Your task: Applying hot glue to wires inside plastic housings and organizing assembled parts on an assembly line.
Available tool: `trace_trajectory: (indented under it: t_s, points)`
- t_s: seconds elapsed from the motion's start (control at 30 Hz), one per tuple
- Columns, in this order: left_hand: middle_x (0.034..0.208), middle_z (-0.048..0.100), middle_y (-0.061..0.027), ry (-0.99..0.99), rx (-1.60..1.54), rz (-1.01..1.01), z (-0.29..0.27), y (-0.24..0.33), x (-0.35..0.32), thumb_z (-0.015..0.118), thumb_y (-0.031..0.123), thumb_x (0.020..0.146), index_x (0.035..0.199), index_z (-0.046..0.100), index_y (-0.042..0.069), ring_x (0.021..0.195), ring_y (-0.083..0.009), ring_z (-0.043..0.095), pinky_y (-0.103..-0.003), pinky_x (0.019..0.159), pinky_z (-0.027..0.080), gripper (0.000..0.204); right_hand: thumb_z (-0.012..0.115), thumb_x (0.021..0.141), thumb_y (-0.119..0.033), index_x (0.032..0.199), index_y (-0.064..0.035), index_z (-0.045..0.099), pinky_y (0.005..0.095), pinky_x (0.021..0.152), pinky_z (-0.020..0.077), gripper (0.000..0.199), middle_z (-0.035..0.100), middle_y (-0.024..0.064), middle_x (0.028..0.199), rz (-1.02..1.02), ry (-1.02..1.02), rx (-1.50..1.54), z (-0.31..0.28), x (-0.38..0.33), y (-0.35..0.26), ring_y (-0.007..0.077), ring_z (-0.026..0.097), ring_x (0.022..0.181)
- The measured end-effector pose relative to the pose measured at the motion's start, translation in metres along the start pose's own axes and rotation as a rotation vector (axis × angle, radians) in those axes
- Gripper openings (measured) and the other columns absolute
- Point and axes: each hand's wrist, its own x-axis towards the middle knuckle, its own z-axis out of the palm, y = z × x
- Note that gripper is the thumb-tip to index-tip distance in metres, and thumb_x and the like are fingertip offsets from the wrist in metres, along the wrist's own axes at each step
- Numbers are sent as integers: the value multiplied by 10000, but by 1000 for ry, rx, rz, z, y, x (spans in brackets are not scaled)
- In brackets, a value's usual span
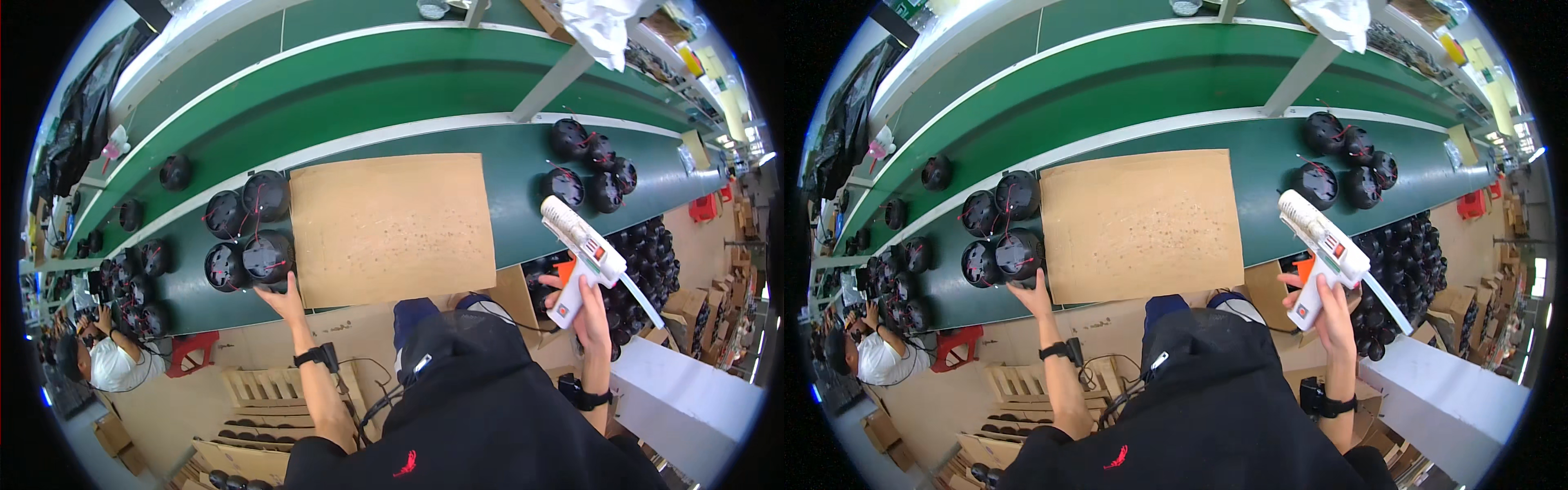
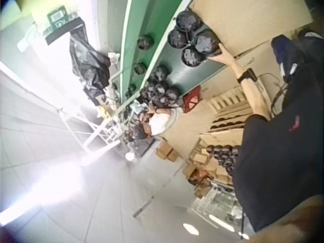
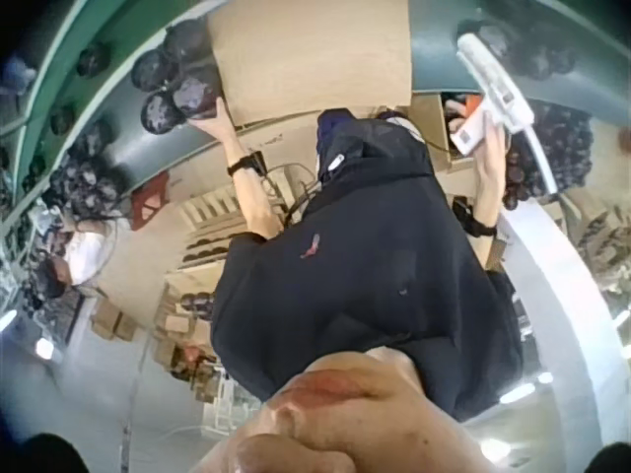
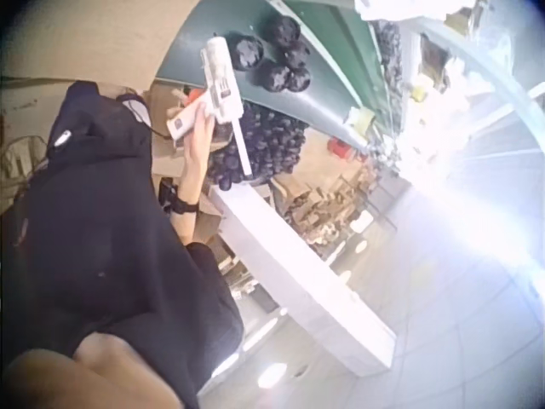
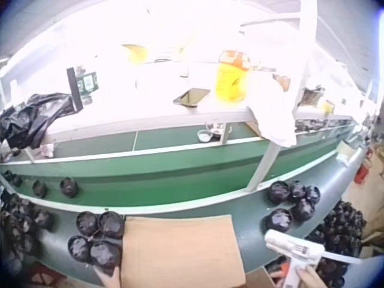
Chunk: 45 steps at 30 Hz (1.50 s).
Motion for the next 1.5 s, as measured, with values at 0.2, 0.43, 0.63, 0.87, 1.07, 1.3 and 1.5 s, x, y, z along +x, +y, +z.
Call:
trace_trajectory:
  t_s: [0.2,0.43,0.63,0.87,1.07,1.3,1.5]
  points:
    - [1437,355,-307,-323,504,384,13,14,-107,725,280,843,1392,455,-17,1316,-452,364,-518,1099,309,680,618,974,-191,1031,-31,558,271,602,464,180,580,25,791,-58,91,-196,-24,3,33,105,560,672]
    - [1400,364,-288,-750,643,501,46,91,-136,765,256,781,1409,473,95,1257,-449,398,-502,1026,405,710,678,851,-90,1314,-2,531,305,823,495,494,650,92,1053,-375,-101,-694,-28,70,82,187,631,914]
    - [1399,356,-240,-995,626,404,66,130,-129,759,226,777,1428,454,96,1242,-415,448,-438,977,482,731,632,748,-2,1383,-146,513,444,921,481,662,607,207,1102,-453,-116,-1002,0,172,114,405,583,1034]
    - [1190,651,-204,-1208,416,38,-20,61,-118,712,225,815,1325,542,41,1090,-322,644,-410,972,496,568,660,688,42,1392,-229,514,452,953,461,768,504,196,1191,-556,-23,-1336,2,226,157,393,506,1123]
    - [1156,682,-210,-1329,796,-245,-149,-13,-54,753,290,771,1273,621,46,1060,-328,667,-386,922,526,573,703,670,-11,1381,-165,500,469,974,444,755,460,229,1281,-672,76,-1499,10,208,161,421,493,1140]
    - [1443,445,-254,-493,630,254,-165,22,144,824,179,684,1492,235,-34,1326,-402,439,-416,1111,355,1022,772,745,-252,1381,-5,470,443,1060,399,746,497,246,1377,-617,-369,-972,143,158,123,411,483,1243]
    - [1482,308,-302,-865,659,556,-112,18,238,898,183,518,1532,124,12,1384,-457,297,-501,1159,290,1286,895,533,-530,1376,108,354,516,972,474,1188,476,308,1339,-544,-830,-1140,395,157,227,434,517,1212]
